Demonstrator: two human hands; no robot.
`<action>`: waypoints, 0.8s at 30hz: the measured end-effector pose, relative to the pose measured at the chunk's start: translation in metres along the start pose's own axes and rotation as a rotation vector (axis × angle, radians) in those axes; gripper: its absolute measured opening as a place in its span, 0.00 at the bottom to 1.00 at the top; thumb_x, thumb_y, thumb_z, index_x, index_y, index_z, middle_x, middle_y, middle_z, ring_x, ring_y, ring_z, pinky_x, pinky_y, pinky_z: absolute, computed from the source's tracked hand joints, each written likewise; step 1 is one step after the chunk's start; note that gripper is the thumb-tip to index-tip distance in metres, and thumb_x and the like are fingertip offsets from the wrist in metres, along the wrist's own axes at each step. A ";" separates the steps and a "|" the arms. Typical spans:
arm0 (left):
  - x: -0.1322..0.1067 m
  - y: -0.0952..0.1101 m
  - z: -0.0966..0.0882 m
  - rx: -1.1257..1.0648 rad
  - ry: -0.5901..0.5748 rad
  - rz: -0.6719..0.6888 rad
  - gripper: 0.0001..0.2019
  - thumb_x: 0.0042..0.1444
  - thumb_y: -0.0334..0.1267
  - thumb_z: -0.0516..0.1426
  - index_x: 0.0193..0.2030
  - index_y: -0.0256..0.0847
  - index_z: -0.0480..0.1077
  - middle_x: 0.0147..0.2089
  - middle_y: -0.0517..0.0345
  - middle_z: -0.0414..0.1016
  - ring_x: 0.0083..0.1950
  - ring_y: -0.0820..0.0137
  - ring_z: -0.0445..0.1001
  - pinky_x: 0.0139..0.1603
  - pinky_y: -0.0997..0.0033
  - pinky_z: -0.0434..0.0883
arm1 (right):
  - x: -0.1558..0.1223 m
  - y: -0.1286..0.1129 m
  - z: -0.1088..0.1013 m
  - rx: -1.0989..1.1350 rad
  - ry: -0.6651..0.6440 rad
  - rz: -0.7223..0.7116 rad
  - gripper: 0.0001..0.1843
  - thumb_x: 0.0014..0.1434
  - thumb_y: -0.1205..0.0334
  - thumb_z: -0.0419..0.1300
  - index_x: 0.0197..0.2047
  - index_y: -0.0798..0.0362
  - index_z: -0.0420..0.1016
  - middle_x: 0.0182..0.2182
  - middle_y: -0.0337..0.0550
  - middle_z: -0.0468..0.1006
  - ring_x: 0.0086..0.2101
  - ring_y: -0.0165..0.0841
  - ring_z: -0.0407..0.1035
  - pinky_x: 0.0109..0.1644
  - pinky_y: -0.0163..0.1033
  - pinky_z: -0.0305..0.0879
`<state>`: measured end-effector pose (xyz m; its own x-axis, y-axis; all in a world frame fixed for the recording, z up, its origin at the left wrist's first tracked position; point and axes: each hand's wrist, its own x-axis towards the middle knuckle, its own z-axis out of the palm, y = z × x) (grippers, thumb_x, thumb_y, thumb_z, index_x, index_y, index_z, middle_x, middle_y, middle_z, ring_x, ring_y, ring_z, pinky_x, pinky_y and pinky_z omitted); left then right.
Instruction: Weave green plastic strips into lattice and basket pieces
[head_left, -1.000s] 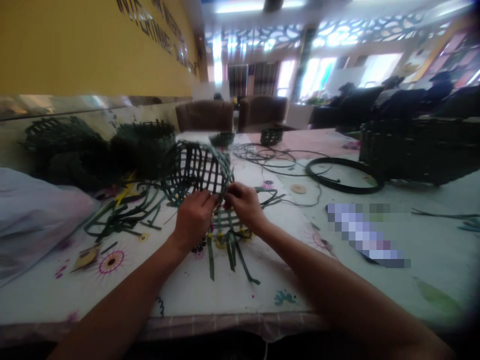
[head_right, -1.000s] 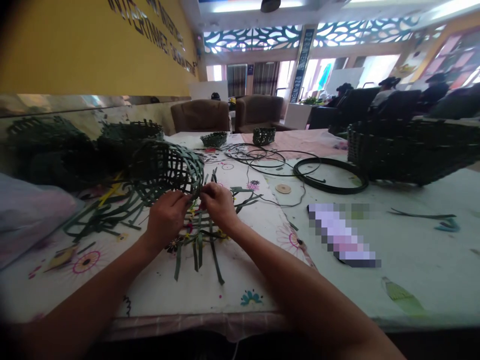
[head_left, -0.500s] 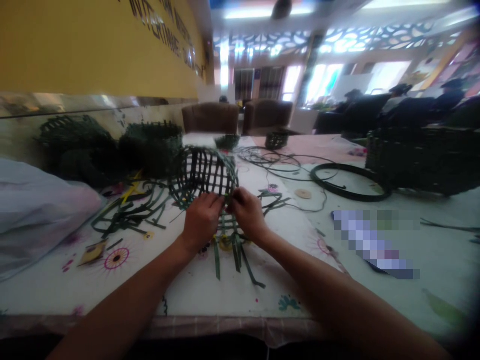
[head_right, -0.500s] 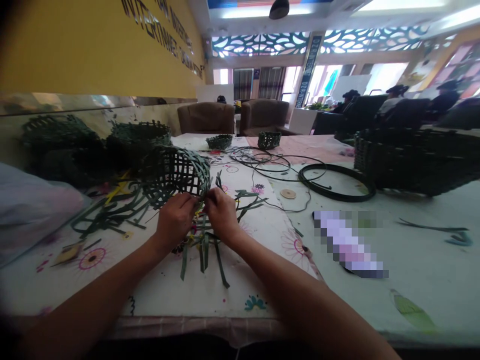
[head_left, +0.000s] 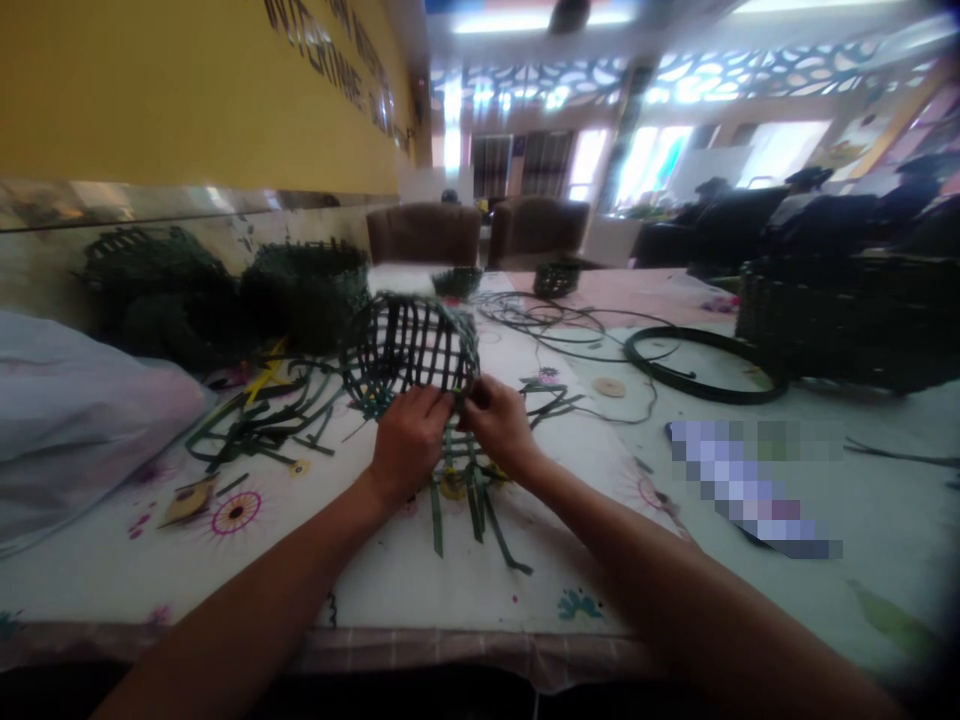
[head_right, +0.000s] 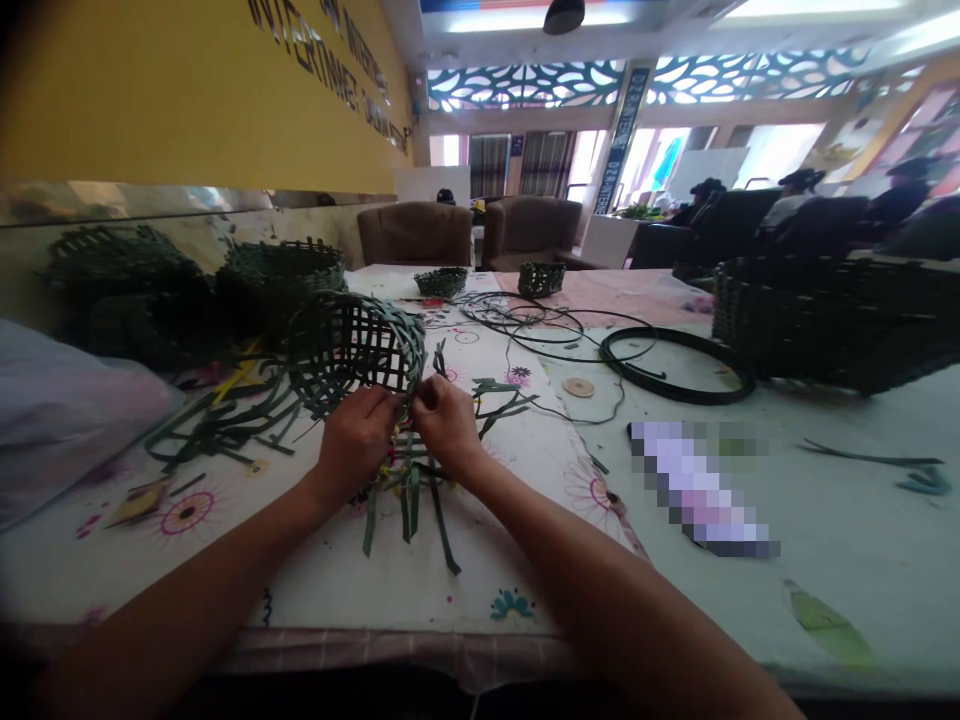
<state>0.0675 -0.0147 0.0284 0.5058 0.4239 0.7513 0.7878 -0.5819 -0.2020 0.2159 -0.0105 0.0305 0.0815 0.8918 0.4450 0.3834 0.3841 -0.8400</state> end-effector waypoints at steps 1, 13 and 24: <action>0.000 0.000 0.000 -0.007 0.003 -0.001 0.10 0.65 0.31 0.50 0.42 0.35 0.73 0.36 0.50 0.74 0.37 0.62 0.69 0.37 0.64 0.66 | 0.000 -0.001 0.000 -0.022 0.015 -0.004 0.04 0.52 0.66 0.55 0.26 0.51 0.65 0.23 0.38 0.72 0.24 0.31 0.67 0.27 0.34 0.61; 0.003 -0.006 -0.003 -0.304 0.144 -0.259 0.09 0.65 0.37 0.52 0.43 0.35 0.71 0.40 0.50 0.74 0.43 0.63 0.73 0.46 0.65 0.70 | -0.001 0.000 0.009 0.410 -0.024 0.056 0.09 0.54 0.57 0.60 0.31 0.53 0.67 0.23 0.35 0.70 0.23 0.30 0.70 0.28 0.35 0.67; 0.003 -0.007 -0.005 -0.467 0.157 -0.355 0.08 0.63 0.38 0.55 0.44 0.37 0.70 0.39 0.54 0.75 0.42 0.65 0.75 0.45 0.68 0.69 | -0.002 0.004 0.007 0.340 -0.088 0.023 0.10 0.55 0.60 0.58 0.24 0.53 0.66 0.19 0.33 0.67 0.22 0.26 0.66 0.28 0.32 0.64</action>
<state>0.0613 -0.0130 0.0350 0.1546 0.5607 0.8135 0.6434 -0.6820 0.3478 0.2111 -0.0091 0.0243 0.0011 0.9128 0.4084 0.0533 0.4078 -0.9115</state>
